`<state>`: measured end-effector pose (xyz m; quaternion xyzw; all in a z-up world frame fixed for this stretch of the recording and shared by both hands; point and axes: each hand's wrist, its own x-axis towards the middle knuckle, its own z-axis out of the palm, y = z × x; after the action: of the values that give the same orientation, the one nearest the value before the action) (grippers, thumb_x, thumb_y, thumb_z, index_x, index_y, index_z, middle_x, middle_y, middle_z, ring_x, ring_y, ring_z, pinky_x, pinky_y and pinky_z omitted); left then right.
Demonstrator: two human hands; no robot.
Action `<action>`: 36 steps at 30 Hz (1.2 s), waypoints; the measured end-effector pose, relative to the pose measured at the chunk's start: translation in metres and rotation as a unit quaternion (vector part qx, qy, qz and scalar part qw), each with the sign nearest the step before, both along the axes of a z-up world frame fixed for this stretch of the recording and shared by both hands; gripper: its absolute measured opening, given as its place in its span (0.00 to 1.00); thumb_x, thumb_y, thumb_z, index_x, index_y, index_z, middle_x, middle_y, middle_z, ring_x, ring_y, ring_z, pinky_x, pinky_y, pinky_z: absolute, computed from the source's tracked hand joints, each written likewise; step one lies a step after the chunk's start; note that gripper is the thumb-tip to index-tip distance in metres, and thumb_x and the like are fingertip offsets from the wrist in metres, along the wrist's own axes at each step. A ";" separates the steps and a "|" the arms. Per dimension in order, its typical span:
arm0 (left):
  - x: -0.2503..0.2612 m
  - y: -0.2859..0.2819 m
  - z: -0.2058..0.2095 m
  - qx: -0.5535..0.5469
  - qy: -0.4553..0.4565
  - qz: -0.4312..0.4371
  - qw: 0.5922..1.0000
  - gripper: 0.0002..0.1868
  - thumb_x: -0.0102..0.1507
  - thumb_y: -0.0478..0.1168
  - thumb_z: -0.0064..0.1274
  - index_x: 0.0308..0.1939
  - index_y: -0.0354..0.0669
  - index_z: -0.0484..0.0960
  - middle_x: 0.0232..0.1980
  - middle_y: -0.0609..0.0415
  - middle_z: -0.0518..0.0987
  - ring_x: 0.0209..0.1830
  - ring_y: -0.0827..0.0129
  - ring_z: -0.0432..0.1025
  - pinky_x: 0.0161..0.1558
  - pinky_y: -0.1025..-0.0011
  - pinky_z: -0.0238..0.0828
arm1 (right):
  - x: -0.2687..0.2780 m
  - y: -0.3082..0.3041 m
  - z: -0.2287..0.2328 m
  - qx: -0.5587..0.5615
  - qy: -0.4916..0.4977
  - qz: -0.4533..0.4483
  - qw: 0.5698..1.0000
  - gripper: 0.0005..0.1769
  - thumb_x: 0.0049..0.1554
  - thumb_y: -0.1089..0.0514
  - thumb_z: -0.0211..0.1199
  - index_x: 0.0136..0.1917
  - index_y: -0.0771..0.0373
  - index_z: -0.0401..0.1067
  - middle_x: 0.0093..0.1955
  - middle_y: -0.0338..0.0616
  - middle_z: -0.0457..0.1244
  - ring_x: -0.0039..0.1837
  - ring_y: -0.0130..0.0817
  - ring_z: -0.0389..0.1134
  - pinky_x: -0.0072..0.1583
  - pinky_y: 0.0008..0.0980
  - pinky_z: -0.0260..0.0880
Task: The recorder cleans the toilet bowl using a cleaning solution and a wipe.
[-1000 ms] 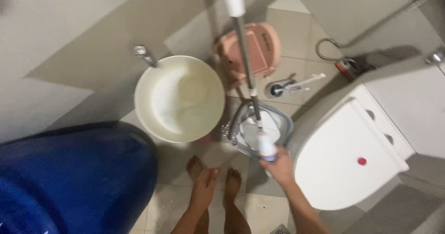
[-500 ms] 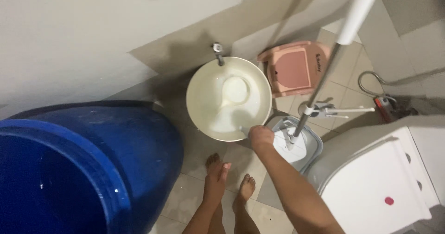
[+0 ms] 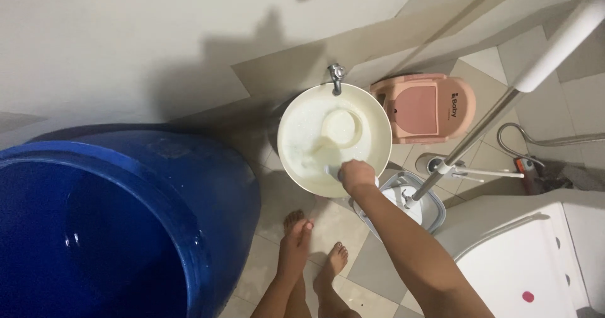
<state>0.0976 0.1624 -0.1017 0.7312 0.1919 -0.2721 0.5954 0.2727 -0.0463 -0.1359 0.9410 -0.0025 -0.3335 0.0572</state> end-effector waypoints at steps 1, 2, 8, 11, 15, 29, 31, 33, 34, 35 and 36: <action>0.000 0.001 -0.002 0.002 0.012 -0.001 1.000 0.26 0.70 0.56 0.39 0.58 0.41 0.80 0.55 0.49 0.84 0.57 0.61 0.78 0.58 0.66 0.72 | 0.011 0.006 0.003 0.008 -0.015 0.012 1.000 0.11 0.55 0.60 0.59 0.47 0.56 0.82 0.51 0.50 0.72 0.55 0.48 0.74 0.56 0.43 0.76; -0.001 0.003 -0.004 0.005 0.025 -0.004 1.000 0.27 0.70 0.57 0.39 0.59 0.42 0.79 0.56 0.49 0.83 0.58 0.62 0.78 0.58 0.66 0.71 | 0.019 0.013 0.007 0.016 -0.030 0.022 0.999 0.12 0.54 0.62 0.60 0.47 0.55 0.82 0.51 0.50 0.71 0.55 0.48 0.74 0.56 0.43 0.75; -0.003 0.014 0.001 -0.026 0.032 0.055 0.998 0.26 0.69 0.58 0.41 0.59 0.46 0.80 0.54 0.48 0.85 0.56 0.63 0.79 0.58 0.67 0.72 | 0.084 0.018 0.029 -0.029 -0.060 -0.010 0.998 0.11 0.60 0.56 0.59 0.49 0.55 0.82 0.52 0.49 0.72 0.55 0.47 0.74 0.54 0.43 0.75; -0.007 0.015 0.000 -0.028 0.037 0.061 0.997 0.26 0.69 0.58 0.42 0.60 0.46 0.80 0.55 0.49 0.84 0.57 0.63 0.79 0.58 0.66 0.72 | 0.093 0.013 0.037 -0.062 -0.063 0.004 0.996 0.11 0.58 0.59 0.60 0.50 0.52 0.81 0.52 0.45 0.72 0.56 0.45 0.74 0.54 0.41 0.76; -0.014 0.016 0.000 0.002 0.048 0.030 0.998 0.24 0.70 0.55 0.41 0.62 0.48 0.78 0.56 0.50 0.84 0.59 0.66 0.77 0.59 0.67 0.70 | 0.095 0.020 0.047 -0.059 -0.066 0.032 0.996 0.11 0.56 0.59 0.61 0.51 0.53 0.81 0.52 0.44 0.72 0.57 0.43 0.74 0.55 0.40 0.75; -0.007 0.022 0.008 -0.013 0.037 0.051 0.998 0.23 0.69 0.48 0.43 0.68 0.51 0.69 0.59 0.49 0.83 0.60 0.63 0.78 0.60 0.66 0.70 | 0.063 0.017 0.017 -0.050 -0.081 0.055 0.994 0.11 0.53 0.59 0.63 0.48 0.53 0.82 0.50 0.45 0.72 0.54 0.43 0.75 0.52 0.40 0.76; -0.005 0.020 0.011 -0.017 0.028 0.050 0.998 0.23 0.69 0.48 0.43 0.68 0.51 0.69 0.59 0.49 0.83 0.60 0.62 0.78 0.60 0.66 0.70 | 0.044 0.018 0.028 -0.043 -0.053 0.048 0.997 0.09 0.55 0.57 0.63 0.48 0.53 0.82 0.51 0.45 0.72 0.55 0.43 0.74 0.54 0.40 0.75; -0.002 0.021 0.014 -0.020 0.019 0.047 0.999 0.23 0.69 0.49 0.44 0.68 0.51 0.70 0.59 0.48 0.83 0.59 0.61 0.78 0.60 0.65 0.70 | 0.029 0.011 0.026 -0.033 -0.026 0.038 0.998 0.09 0.57 0.54 0.63 0.48 0.52 0.83 0.51 0.45 0.72 0.56 0.42 0.74 0.55 0.41 0.75; 0.000 0.021 0.016 -0.023 0.034 0.044 0.998 0.24 0.69 0.48 0.44 0.69 0.52 0.69 0.58 0.48 0.83 0.59 0.61 0.78 0.60 0.65 0.70 | 0.022 0.002 0.021 -0.046 -0.009 0.038 0.998 0.09 0.57 0.56 0.63 0.48 0.52 0.83 0.52 0.44 0.72 0.57 0.41 0.74 0.56 0.40 0.75; 0.001 0.021 0.019 -0.027 0.050 0.041 0.998 0.25 0.69 0.48 0.44 0.70 0.53 0.68 0.58 0.48 0.83 0.58 0.61 0.78 0.60 0.65 0.70 | 0.015 -0.007 0.015 -0.059 0.008 0.037 0.998 0.09 0.56 0.58 0.62 0.48 0.52 0.82 0.52 0.42 0.73 0.57 0.40 0.74 0.56 0.39 0.75; 0.002 0.021 0.017 -0.027 0.050 0.038 0.998 0.25 0.69 0.48 0.44 0.70 0.53 0.68 0.58 0.48 0.83 0.58 0.61 0.78 0.60 0.65 0.70 | 0.012 -0.016 0.014 -0.059 0.008 0.034 0.998 0.09 0.56 0.58 0.62 0.48 0.52 0.82 0.52 0.42 0.73 0.57 0.40 0.74 0.56 0.39 0.75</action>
<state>0.0995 0.1835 -0.0848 0.6928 0.2419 -0.2902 0.6142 0.2850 -0.0620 -0.1219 0.9328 0.0099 -0.3382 0.1240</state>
